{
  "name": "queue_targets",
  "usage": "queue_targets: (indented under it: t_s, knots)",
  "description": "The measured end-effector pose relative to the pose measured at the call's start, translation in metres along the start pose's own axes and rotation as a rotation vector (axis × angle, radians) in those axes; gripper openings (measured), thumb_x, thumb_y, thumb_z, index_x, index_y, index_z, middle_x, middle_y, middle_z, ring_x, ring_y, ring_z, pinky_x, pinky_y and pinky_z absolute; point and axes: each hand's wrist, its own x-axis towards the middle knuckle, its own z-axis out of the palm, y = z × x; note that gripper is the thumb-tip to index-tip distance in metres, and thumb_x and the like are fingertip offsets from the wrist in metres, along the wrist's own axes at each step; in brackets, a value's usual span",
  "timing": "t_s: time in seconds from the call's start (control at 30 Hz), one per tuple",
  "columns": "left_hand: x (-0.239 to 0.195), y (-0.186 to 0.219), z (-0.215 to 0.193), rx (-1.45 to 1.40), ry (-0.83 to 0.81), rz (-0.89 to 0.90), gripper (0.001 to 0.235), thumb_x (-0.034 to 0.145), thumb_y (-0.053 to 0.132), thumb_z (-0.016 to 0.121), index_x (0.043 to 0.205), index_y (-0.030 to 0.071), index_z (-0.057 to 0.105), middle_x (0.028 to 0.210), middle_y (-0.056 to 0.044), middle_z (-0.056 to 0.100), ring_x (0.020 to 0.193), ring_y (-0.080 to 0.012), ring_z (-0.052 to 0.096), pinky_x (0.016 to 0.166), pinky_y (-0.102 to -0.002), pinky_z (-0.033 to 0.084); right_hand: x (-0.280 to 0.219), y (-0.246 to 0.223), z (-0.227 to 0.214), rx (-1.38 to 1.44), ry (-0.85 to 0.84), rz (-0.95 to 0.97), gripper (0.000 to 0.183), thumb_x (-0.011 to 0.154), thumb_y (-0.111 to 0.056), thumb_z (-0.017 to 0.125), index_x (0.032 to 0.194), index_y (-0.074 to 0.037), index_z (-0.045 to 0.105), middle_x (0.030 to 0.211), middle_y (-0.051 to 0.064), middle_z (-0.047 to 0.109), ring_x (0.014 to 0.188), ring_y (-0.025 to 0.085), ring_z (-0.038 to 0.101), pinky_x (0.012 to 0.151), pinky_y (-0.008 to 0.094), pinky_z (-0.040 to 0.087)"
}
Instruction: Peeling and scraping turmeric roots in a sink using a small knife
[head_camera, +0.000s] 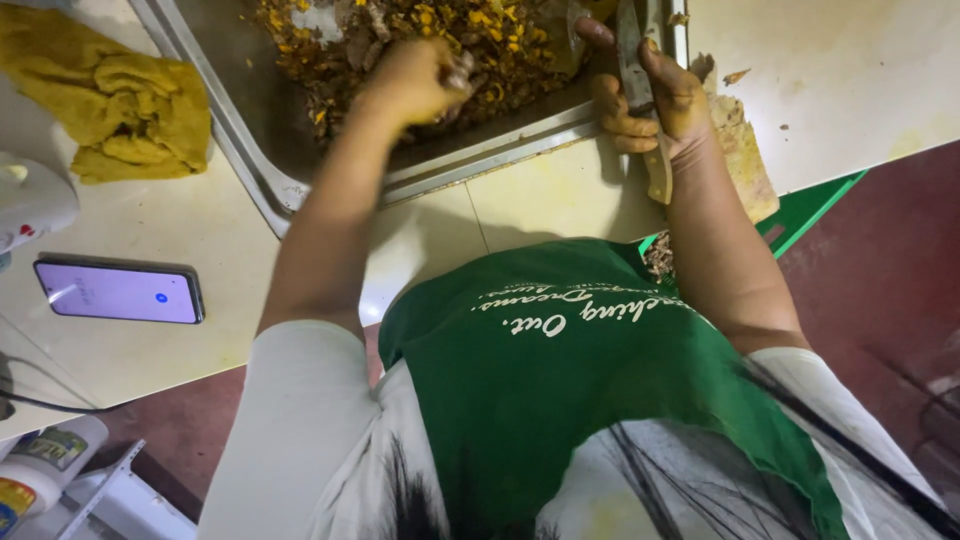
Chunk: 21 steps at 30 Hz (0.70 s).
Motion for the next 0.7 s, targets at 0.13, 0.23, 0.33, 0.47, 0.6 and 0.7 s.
queue_targets:
  t_s: [0.13,0.23,0.33,0.47,0.6,0.7]
  knots:
    - [0.008,-0.044,-0.021,0.002,0.117,0.107,0.030,0.091,0.033,0.081,0.112,0.021,0.065,0.114,-0.007,0.073,0.100,-0.0270,0.067,0.080,-0.042,0.046,-0.001,0.001,-0.001,-0.042,0.004,-0.012,0.050,0.109,-0.030,0.062,0.153,-0.015,0.043,0.100,0.010,0.065,0.049,0.006,0.037,0.039,0.019,0.033]
    - [-0.004,-0.056,-0.034,-0.431,0.040,0.038,0.041,0.094,0.007,0.069,0.132,0.013,0.052,0.144,-0.013,0.058,0.110,-0.0214,0.074,0.082,-0.028,0.070,0.000,-0.001,0.003,-0.048,0.040,-0.012,0.068,0.106,-0.032,0.064,0.163,-0.014,0.033,0.095,0.010,0.064,0.048,0.008,0.038,0.038,0.020,0.033]
    - [0.023,-0.098,-0.017,-0.456,0.286,0.197,0.049,0.085,0.013,0.066,0.133,0.015,0.058,0.134,-0.006,0.069,0.119,-0.0195,0.066,0.097,-0.029,0.048,0.000,-0.001,0.001,-0.024,0.030,0.020,0.042,0.107,-0.030,0.065,0.142,-0.017,0.045,0.097,0.009,0.065,0.049,0.007,0.039,0.040,0.019,0.033]
    - [0.009,-0.088,-0.009,-0.566,0.300,0.069,0.063,0.083,0.019,0.075,0.141,0.016,0.051,0.137,-0.006,0.065,0.123,-0.0224,0.060,0.104,-0.036,0.042,-0.004,-0.001,-0.007,-0.023,0.030,0.032,0.054,0.109,-0.035,0.060,0.156,-0.018,0.041,0.101,0.010,0.061,0.052,0.007,0.036,0.042,0.020,0.034]
    - [0.011,-0.086,0.000,-0.410,0.255,-0.095,0.109,0.081,0.043,0.098,0.158,0.008,0.028,0.165,-0.016,0.033,0.151,-0.0325,0.032,0.123,-0.042,0.027,-0.005,-0.001,-0.008,-0.019,0.071,0.024,0.048,0.108,-0.036,0.062,0.148,-0.019,0.043,0.099,0.007,0.059,0.050,0.007,0.035,0.040,0.019,0.031]
    - [0.048,-0.111,0.033,-0.466,0.423,0.073,0.079,0.083,0.044,0.093,0.139,0.004,0.054,0.140,-0.012,0.057,0.126,-0.0241,0.059,0.106,-0.028,0.044,-0.001,-0.001,0.003,-0.029,0.033,0.024,0.046,0.109,-0.035,0.061,0.148,-0.019,0.042,0.101,0.008,0.063,0.049,0.007,0.036,0.040,0.019,0.034]
